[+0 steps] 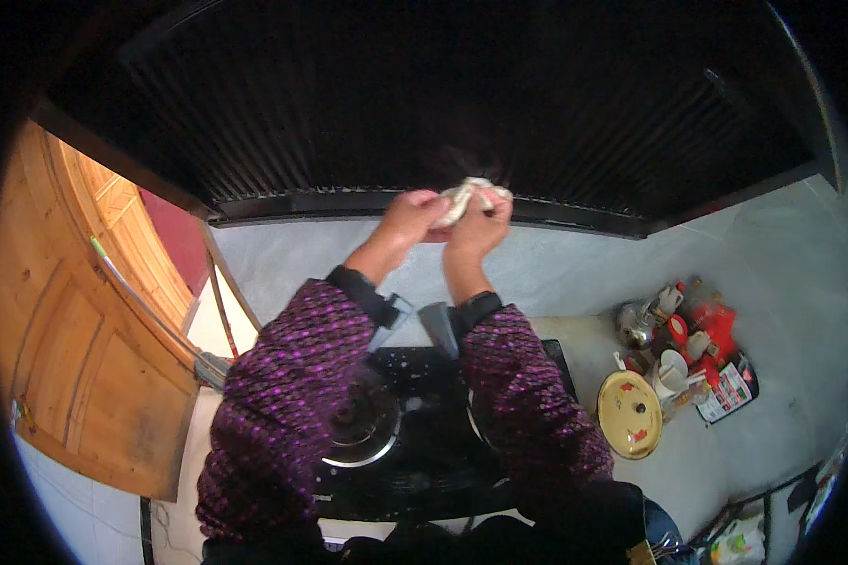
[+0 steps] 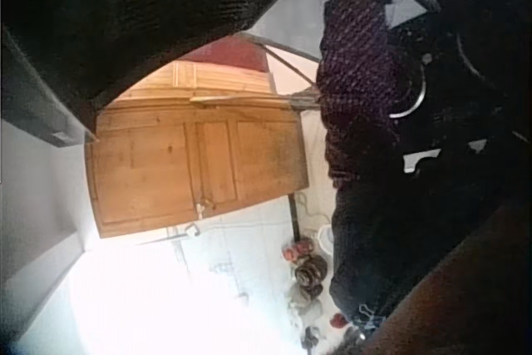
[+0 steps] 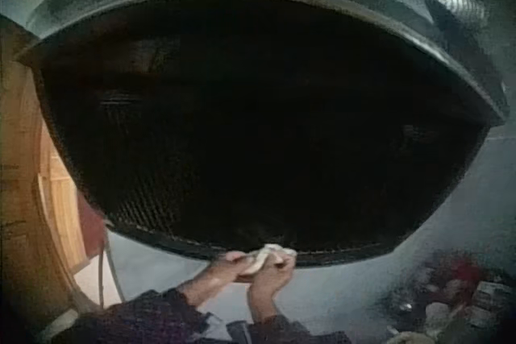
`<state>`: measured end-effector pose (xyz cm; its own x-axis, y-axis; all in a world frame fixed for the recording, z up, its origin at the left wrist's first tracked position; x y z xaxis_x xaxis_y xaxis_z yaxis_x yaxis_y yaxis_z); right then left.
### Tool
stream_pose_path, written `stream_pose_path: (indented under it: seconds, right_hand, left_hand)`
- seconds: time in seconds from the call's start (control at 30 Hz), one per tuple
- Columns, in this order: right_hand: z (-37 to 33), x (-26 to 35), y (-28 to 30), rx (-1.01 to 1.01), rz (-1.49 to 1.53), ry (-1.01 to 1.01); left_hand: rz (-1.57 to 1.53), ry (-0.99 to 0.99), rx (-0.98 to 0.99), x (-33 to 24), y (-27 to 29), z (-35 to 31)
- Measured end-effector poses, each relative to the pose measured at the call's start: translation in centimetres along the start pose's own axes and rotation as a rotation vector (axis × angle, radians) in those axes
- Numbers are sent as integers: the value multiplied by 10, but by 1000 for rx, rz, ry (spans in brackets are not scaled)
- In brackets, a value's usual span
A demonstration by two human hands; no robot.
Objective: The person cleans a cluttered kitchen area. They wipe the countertop and range hood with a cloth, move various containers and packages, and wash chopsticks in the sink.
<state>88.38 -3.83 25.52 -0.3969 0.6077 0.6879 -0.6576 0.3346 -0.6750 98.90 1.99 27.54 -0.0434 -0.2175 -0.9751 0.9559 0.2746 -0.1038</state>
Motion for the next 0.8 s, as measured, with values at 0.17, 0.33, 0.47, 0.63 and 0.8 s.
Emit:
stream_pose_path:
  seconds: [0.17, 0.33, 0.47, 0.63, 0.8]
  right_hand:
    - [-85, 4, -41, 293, -182, 39]
    - [-94, 79, -32, 464, 3, 254]
    - [-84, 178, -43, 382, -171, 1004]
    - [-36, 212, -72, 415, -259, 1240]
    - [-42, 123, -50, 334, -307, 1517]
  left_hand:
    - [13, 85, -133, -12, 90, -30]
    - [-166, -416, -190, -71, 102, -66]
    - [337, -1250, -370, -142, 66, -110]
    - [853, -1714, -476, -182, 36, -99]
    - [1310, -1606, -380, -123, 41, -61]
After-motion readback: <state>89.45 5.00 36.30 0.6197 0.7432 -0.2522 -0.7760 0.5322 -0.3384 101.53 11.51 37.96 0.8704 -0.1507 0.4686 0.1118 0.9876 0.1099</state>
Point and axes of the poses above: each hand's wrist, its own z-axis towards the middle knuckle, its own y-axis out of the back of the hand, x = y × z, the point moved 5 cm from there along z, towards the middle knuckle, and after that the axes turned 11 degrees about -x, right-handed, at the moved point
